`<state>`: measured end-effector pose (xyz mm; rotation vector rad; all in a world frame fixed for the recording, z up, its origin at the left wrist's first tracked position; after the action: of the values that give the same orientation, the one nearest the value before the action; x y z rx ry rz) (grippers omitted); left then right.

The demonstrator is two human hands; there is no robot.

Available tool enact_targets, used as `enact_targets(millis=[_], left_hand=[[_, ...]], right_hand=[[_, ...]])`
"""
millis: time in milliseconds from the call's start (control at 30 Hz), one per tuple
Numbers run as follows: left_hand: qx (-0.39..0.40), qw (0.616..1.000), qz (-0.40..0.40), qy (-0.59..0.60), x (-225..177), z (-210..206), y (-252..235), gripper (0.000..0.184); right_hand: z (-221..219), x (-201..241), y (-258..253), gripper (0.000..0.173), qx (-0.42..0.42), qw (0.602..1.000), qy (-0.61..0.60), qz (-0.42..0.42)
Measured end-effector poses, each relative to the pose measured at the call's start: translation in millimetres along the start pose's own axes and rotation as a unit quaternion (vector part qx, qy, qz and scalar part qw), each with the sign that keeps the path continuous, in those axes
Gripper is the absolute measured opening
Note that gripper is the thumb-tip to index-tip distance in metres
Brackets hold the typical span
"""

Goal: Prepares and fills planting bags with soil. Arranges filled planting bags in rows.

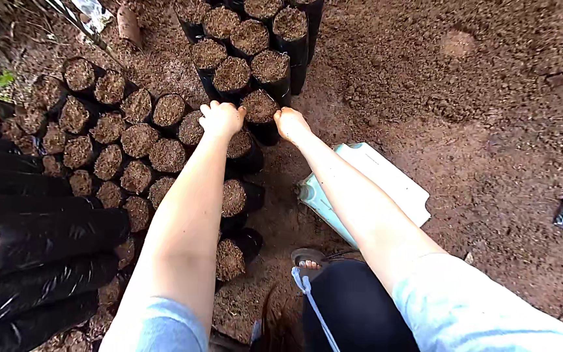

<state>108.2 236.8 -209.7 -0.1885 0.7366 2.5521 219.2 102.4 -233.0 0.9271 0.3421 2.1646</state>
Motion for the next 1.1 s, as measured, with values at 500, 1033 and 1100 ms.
enact_targets(millis=[500, 1033, 1100], left_hand=[[0.054, 0.979, -0.189, 0.043, -47, -10, 108, 0.033], [0.001, 0.991, -0.058, -0.122, 46, -58, 110, 0.041], [0.001, 0.993, -0.061, -0.097, 49, -58, 109, 0.040]], right_hand=[[20, -69, 109, 0.042, -0.041, 0.986, -0.159, -0.025], [-77, -29, 107, 0.044, 0.078, 0.996, -0.029, 0.030], [-72, -26, 109, 0.054, 0.106, 0.993, -0.048, 0.021]])
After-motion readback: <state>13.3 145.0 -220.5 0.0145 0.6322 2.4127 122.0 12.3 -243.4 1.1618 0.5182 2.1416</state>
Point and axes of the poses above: each hand's wrist, its own y-axis away from the middle knuckle, its own z-axis out of the back of the hand, x = y × z, the point moved 7 cm from there along -y, towards the middle knuckle, and after that the axes turned 3 degrees about y, right-handed, at the moved point
